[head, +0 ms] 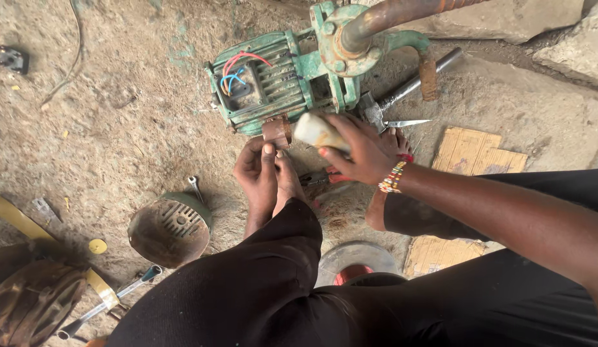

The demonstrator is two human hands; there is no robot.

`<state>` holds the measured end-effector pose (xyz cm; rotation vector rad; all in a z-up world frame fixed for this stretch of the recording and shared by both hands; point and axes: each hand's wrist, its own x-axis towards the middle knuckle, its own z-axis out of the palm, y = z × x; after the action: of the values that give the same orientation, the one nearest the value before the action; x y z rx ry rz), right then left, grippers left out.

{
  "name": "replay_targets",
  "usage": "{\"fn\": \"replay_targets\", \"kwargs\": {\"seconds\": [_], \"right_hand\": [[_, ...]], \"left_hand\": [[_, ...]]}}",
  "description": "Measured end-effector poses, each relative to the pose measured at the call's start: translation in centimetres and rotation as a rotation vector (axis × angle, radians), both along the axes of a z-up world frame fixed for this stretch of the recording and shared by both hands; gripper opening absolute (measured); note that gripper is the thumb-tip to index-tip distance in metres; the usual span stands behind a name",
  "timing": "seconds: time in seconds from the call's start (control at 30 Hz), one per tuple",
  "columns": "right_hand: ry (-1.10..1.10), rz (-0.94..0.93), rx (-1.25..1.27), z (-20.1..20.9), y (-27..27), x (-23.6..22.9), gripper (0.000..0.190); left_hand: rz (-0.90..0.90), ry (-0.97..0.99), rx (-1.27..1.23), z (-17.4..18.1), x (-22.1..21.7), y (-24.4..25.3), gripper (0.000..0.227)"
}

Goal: The person sits on the floor and uses pliers and a screwdriver to adjust and tighten components on a green electric motor. They wrap a cylindrical part with white tape and manipulate the exposed wires inside the motor's terminal box.

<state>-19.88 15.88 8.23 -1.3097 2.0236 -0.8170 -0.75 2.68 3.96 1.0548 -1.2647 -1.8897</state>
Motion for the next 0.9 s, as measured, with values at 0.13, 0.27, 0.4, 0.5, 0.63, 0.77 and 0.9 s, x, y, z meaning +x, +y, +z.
{"fn": "replay_targets", "kwargs": {"seconds": [0.13, 0.27, 0.4, 0.5, 0.63, 0.77, 0.9], "right_hand": [[-0.295, -0.02, 0.005, 1.0, -2.2, 0.6, 0.066], [-0.125, 0.098, 0.181, 2.5, -3.4, -0.1, 0.059], [0.003, 0.25, 0.342, 3.7, -4.5, -1.4, 0.061], [0.086, 0.342, 0.26, 3.9, -4.8, -1.5, 0.059], [0.179, 0.381, 0.298, 3.8, -5.0, -1.2, 0.06], [0.203, 0.435, 0.257, 4.3, -5.6, -1.4, 0.059], [0.241, 0.484, 0.26, 5.5, -6.5, -1.5, 0.059]], "left_hand": [[0.03, 0.036, -0.069, 0.2, 0.0, -0.2, 0.008], [0.003, -0.069, -0.297, 0.9, 0.2, -0.2, 0.006], [0.018, -0.146, -0.32, 1.6, 0.1, -0.7, 0.006], [0.008, -0.148, -0.217, 2.0, 0.2, -0.9, 0.004], [-0.025, -0.15, -0.291, 1.9, 0.6, -1.2, 0.004], [-0.039, -0.132, -0.11, 1.5, 0.7, -1.4, 0.016], [-0.123, -0.003, -0.089, 1.4, 0.7, -2.0, 0.019]]}}
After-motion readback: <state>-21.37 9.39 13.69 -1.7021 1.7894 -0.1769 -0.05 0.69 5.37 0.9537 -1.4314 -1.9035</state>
